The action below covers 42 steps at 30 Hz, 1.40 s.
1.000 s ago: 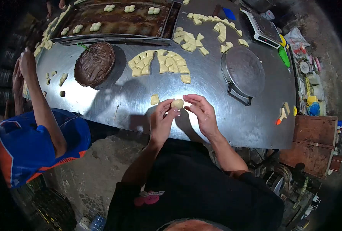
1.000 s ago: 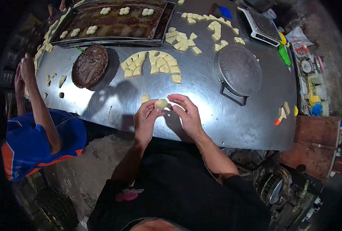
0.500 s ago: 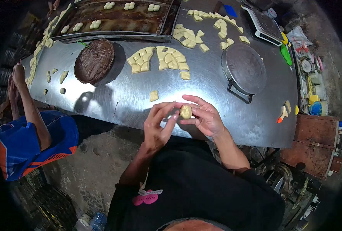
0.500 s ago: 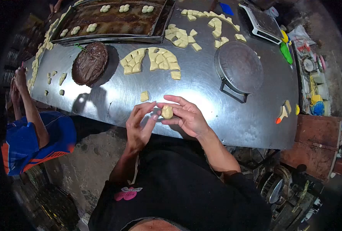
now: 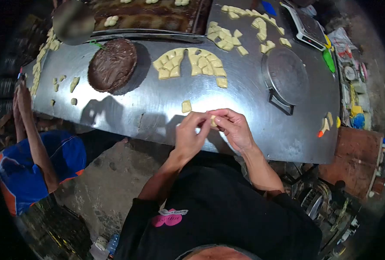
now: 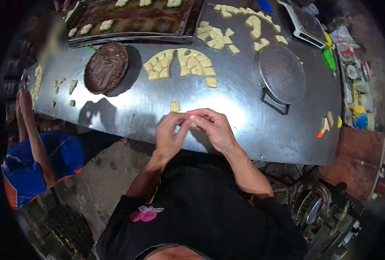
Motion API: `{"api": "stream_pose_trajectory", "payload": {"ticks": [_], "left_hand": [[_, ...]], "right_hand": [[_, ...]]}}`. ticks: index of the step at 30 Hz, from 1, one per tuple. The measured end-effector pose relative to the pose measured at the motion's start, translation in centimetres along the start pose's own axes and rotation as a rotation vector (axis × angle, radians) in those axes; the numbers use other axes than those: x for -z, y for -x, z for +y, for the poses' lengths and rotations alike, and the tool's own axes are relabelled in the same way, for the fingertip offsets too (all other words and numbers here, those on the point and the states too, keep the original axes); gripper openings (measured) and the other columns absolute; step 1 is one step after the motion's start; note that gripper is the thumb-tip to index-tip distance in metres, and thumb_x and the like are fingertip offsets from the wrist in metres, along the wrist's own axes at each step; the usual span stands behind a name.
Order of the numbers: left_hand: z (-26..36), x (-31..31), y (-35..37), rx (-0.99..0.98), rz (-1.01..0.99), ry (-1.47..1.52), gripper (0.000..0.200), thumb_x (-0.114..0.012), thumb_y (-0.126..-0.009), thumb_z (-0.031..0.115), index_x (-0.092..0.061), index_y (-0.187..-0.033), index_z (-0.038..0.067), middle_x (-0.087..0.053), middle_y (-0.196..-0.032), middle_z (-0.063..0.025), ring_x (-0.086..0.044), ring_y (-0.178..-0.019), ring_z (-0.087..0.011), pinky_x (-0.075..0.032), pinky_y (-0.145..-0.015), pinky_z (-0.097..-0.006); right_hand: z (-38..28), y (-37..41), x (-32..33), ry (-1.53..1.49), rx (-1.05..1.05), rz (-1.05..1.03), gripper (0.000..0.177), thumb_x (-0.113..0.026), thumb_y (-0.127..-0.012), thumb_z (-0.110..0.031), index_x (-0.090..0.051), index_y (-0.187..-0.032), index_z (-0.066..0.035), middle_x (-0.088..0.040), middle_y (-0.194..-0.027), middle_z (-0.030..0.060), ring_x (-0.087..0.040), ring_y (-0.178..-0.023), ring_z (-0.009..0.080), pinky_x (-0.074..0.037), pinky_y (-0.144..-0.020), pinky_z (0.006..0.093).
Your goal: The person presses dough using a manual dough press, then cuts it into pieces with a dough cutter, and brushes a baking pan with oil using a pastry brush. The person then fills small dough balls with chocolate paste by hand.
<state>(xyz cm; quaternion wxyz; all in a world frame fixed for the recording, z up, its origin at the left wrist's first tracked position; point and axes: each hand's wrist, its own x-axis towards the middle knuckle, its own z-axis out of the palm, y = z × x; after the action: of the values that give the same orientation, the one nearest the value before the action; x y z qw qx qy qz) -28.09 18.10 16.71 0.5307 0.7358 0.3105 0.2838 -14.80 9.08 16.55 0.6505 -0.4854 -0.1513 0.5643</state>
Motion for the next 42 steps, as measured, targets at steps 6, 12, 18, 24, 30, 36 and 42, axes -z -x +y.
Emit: {"api": "stream_pose_trajectory", "payload": {"ticks": [6,12,18,24,30,36,42], "left_hand": [[-8.7,0.4,-2.2,-0.047,0.094,-0.517,0.023,-0.065,-0.087,0.017,-0.066,-0.101,-0.001,-0.065,-0.094,-0.0190,-0.063,-0.087,-0.0337,-0.051,-0.075,-0.0395],[-13.6,0.2,-1.2,-0.069,0.036,-0.964,0.023,-0.059,-0.082,0.018,-0.064,-0.098,0.002,-0.061,-0.104,-0.0146,-0.058,-0.099,-0.0293,-0.048,-0.080,-0.0443],[-13.2,-2.2,-0.7,0.002,0.022,-0.784,0.020,-0.060,-0.084,0.019,-0.057,-0.098,0.004,-0.062,-0.094,-0.0149,-0.059,-0.093,-0.0350,-0.048,-0.077,-0.0451],[-13.1,-3.8,-1.3,0.402,0.220,0.063,0.038,-0.056,-0.086,0.012,-0.051,-0.122,0.002,-0.061,-0.084,-0.0147,-0.062,-0.071,-0.0275,-0.053,-0.067,-0.0402],[-13.0,2.8,2.4,0.388,0.230,0.537,0.026,-0.062,-0.088,0.014,-0.061,-0.108,-0.004,-0.065,-0.096,-0.0091,-0.064,-0.084,-0.0157,-0.055,-0.070,-0.0280],[-13.7,7.8,4.6,0.420,0.255,0.583,0.050,-0.066,-0.089,0.025,-0.044,-0.130,0.005,-0.065,-0.095,-0.0106,-0.064,-0.075,-0.0175,-0.053,-0.066,-0.0288],[-13.6,13.4,6.4,0.604,0.360,0.453,0.020,-0.064,-0.088,0.014,-0.064,-0.103,0.000,-0.064,-0.086,-0.0044,-0.058,-0.068,-0.0121,-0.047,-0.065,-0.0253]], "right_hand": [[4.4,0.5,6.3,1.381,0.642,0.182,0.012,-0.065,-0.083,-0.005,-0.068,-0.095,-0.006,-0.064,-0.092,0.0090,-0.062,-0.087,0.0245,-0.050,-0.077,0.0351],[6.4,-3.5,12.3,1.494,0.784,0.423,0.009,-0.068,-0.079,-0.011,-0.063,-0.085,-0.005,-0.061,-0.091,0.0104,-0.055,-0.088,0.0310,-0.042,-0.080,0.0420],[9.6,-1.4,14.8,1.315,0.851,-0.125,0.004,-0.061,-0.082,0.000,-0.062,-0.083,-0.003,-0.061,-0.087,0.0125,-0.056,-0.085,0.0316,-0.043,-0.085,0.0437],[6.6,-5.6,10.2,1.317,0.815,0.250,0.005,-0.059,-0.084,-0.005,-0.060,-0.089,-0.002,-0.058,-0.089,0.0162,-0.054,-0.088,0.0368,-0.041,-0.081,0.0434],[8.4,-2.0,17.7,1.498,0.757,0.123,0.004,-0.059,-0.084,-0.005,-0.061,-0.084,-0.001,-0.059,-0.083,0.0176,-0.054,-0.078,0.0337,-0.042,-0.074,0.0437],[9.6,-3.0,9.8,1.340,0.827,0.213,0.014,-0.060,-0.083,0.001,-0.061,-0.096,-0.003,-0.061,-0.097,0.0186,-0.058,-0.097,0.0363,-0.045,-0.087,0.0441],[6.2,-0.1,8.7,1.166,0.331,0.319,0.028,-0.063,-0.086,-0.006,-0.057,-0.112,0.001,-0.061,-0.106,0.0204,-0.060,-0.102,0.0370,-0.049,-0.088,0.0399]]}}
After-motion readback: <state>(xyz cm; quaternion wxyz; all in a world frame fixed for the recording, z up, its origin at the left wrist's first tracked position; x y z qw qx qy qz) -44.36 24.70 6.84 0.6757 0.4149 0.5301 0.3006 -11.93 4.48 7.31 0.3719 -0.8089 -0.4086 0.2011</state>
